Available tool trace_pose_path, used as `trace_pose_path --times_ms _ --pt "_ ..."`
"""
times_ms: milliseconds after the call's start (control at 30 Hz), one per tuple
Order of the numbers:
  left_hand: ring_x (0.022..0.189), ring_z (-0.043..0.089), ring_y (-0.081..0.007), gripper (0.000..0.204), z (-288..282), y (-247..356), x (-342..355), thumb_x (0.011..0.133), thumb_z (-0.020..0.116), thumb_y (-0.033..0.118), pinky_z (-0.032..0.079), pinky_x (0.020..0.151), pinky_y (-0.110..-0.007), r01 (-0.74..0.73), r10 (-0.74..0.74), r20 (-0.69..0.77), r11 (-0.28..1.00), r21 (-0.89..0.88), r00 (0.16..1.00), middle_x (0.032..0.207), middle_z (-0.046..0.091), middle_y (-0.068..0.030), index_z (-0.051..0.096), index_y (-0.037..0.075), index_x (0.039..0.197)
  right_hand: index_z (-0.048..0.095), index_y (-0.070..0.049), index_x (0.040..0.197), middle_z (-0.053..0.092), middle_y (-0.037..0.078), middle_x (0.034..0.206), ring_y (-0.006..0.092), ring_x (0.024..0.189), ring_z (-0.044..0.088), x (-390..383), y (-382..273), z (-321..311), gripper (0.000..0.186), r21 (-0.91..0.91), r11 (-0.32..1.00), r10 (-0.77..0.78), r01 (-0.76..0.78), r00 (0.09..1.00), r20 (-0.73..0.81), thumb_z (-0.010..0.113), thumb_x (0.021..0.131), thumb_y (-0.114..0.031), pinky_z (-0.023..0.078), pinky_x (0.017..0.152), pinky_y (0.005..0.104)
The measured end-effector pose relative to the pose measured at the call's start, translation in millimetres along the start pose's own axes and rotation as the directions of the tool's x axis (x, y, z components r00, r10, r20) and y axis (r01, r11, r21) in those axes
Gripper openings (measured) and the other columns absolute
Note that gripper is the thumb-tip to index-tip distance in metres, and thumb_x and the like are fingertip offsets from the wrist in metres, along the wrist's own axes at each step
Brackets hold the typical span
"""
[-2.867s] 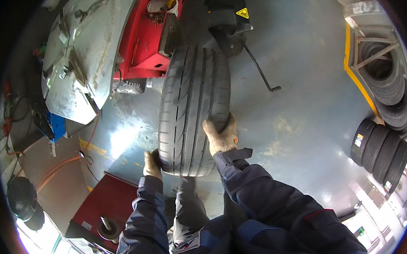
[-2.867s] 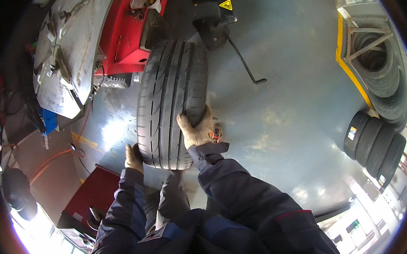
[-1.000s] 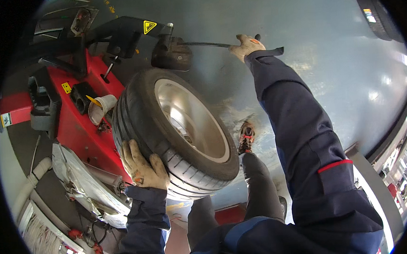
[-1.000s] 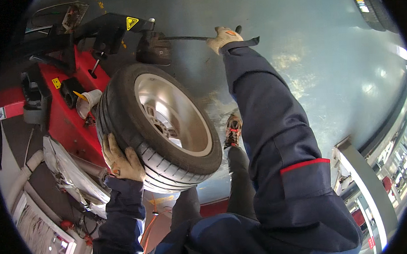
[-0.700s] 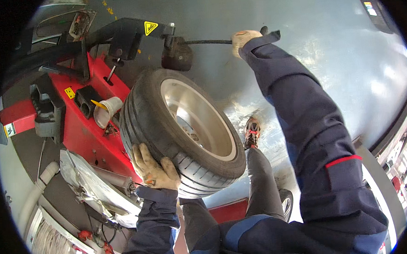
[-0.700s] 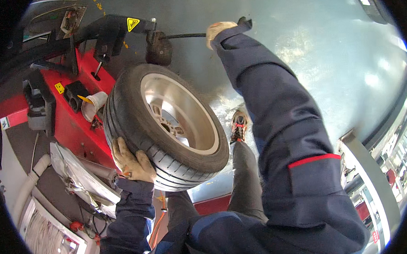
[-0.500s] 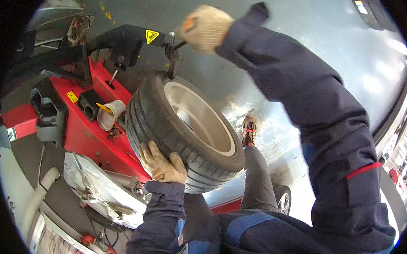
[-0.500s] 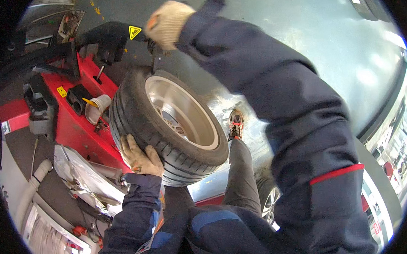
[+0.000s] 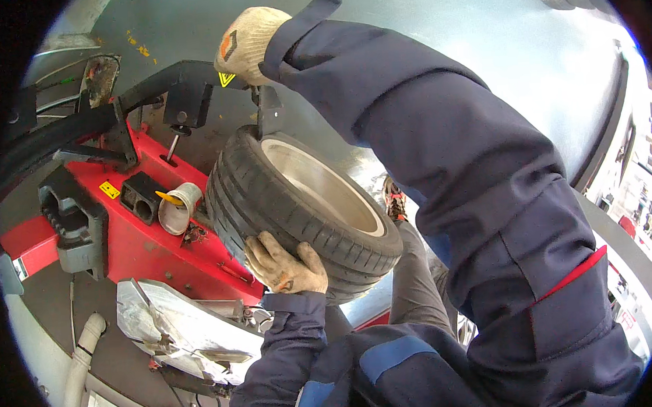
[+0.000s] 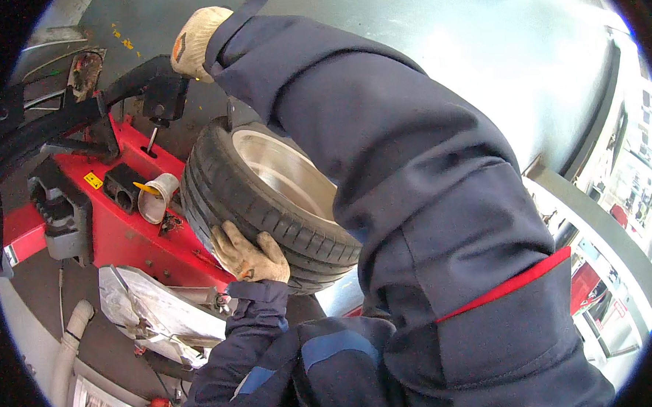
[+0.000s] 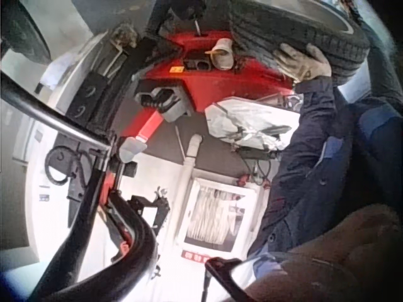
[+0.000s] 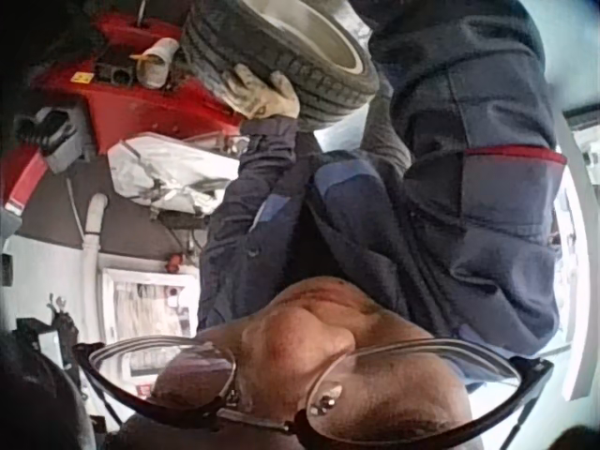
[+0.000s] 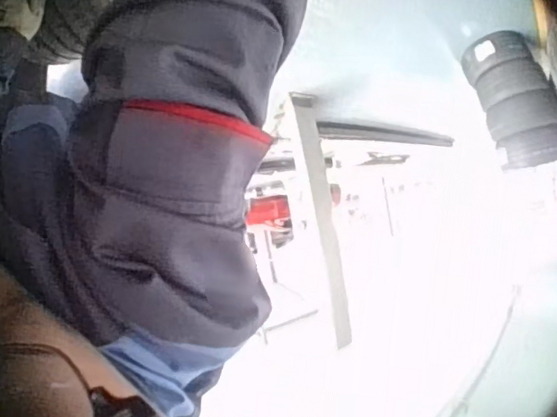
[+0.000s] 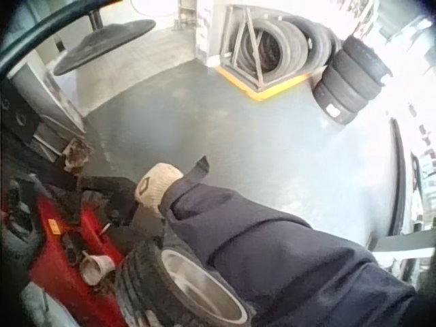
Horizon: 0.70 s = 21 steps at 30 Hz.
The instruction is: The person uses a tire changer to remove a tire from a rim. They repeatedly position the tire on the machine, operate the lever to pry the bead, and rotate the wheel to separate the tire from the rim. The tire is fully removed by the end of the clip.
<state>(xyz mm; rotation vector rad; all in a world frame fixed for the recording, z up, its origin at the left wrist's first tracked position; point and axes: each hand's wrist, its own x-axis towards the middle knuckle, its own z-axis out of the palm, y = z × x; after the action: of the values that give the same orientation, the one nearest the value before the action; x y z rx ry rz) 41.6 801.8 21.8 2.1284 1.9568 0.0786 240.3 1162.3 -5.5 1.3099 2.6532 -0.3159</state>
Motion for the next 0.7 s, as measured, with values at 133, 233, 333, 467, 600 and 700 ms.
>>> trace_pose_path --times_ms 133,233,333,467,600,700 --pt "0.144 0.040 -0.0608 0.078 0 2 1 0.092 0.067 0.027 0.031 0.119 -0.073 -0.006 0.007 -0.021 1.000 0.007 1.000 0.155 0.039 -0.0417 0.038 -0.008 0.156 0.081 -0.022 0.104 0.078 0.006 0.095 0.0323 0.089 0.077 -2 -1 1 0.022 0.049 0.996 0.076 -0.076 0.997 0.017 0.080 0.082 -0.019 0.061 0.075 0.0470" --pt "0.144 0.040 -0.0605 0.078 0 2 0 0.092 0.067 0.027 0.032 0.119 -0.072 0.013 -0.014 0.006 1.000 0.025 1.000 0.155 0.038 -0.0413 0.038 -0.007 0.156 0.078 -0.016 0.112 0.078 0.007 0.102 0.0328 0.098 0.078 -1 -1 5 0.026 0.054 0.997 0.064 -0.063 0.998 -0.003 0.079 0.085 -0.017 0.064 0.082 0.0473" --pt "0.144 0.040 -0.0607 0.079 2 1 -1 0.092 0.067 0.028 0.032 0.119 -0.073 0.035 -0.036 0.026 0.999 0.029 0.999 0.156 0.038 -0.0413 0.038 -0.007 0.157 0.078 -0.016 0.113 0.079 0.007 0.103 0.0327 0.099 0.078 11 -3 10 0.027 -0.027 0.997 0.078 -0.076 0.996 0.048 0.078 0.086 -0.017 0.064 0.082 0.0472" --pt "0.144 0.040 -0.0613 0.080 4 0 0 0.091 0.068 0.028 0.032 0.118 -0.073 0.009 -0.009 -0.011 1.000 0.024 1.000 0.156 0.038 -0.0413 0.038 -0.007 0.156 0.080 -0.016 0.108 0.079 0.007 0.099 0.0331 0.096 0.078 23 -2 17 0.024 -0.102 0.993 0.070 -0.058 0.991 0.117 0.079 0.085 -0.017 0.064 0.081 0.0477" --pt "0.145 0.039 -0.0610 0.080 4 0 -1 0.092 0.068 0.029 0.032 0.119 -0.073 0.007 -0.006 -0.015 1.000 0.027 1.000 0.157 0.038 -0.0411 0.039 -0.007 0.156 0.080 -0.014 0.104 0.079 0.008 0.096 0.0331 0.094 0.078 15 -3 12 0.021 -0.085 0.988 0.135 -0.128 0.987 0.083 0.080 0.083 -0.018 0.064 0.079 0.0471" --pt "0.146 0.039 -0.0604 0.080 4 1 -3 0.092 0.068 0.028 0.031 0.120 -0.073 0.031 -0.031 0.008 0.999 0.033 0.999 0.158 0.038 -0.0411 0.038 -0.007 0.158 0.080 -0.014 0.104 0.079 0.009 0.095 0.0326 0.094 0.079 2 -4 2 0.021 0.046 0.992 0.114 -0.114 0.993 -0.002 0.081 0.084 -0.020 0.064 0.079 0.0465"
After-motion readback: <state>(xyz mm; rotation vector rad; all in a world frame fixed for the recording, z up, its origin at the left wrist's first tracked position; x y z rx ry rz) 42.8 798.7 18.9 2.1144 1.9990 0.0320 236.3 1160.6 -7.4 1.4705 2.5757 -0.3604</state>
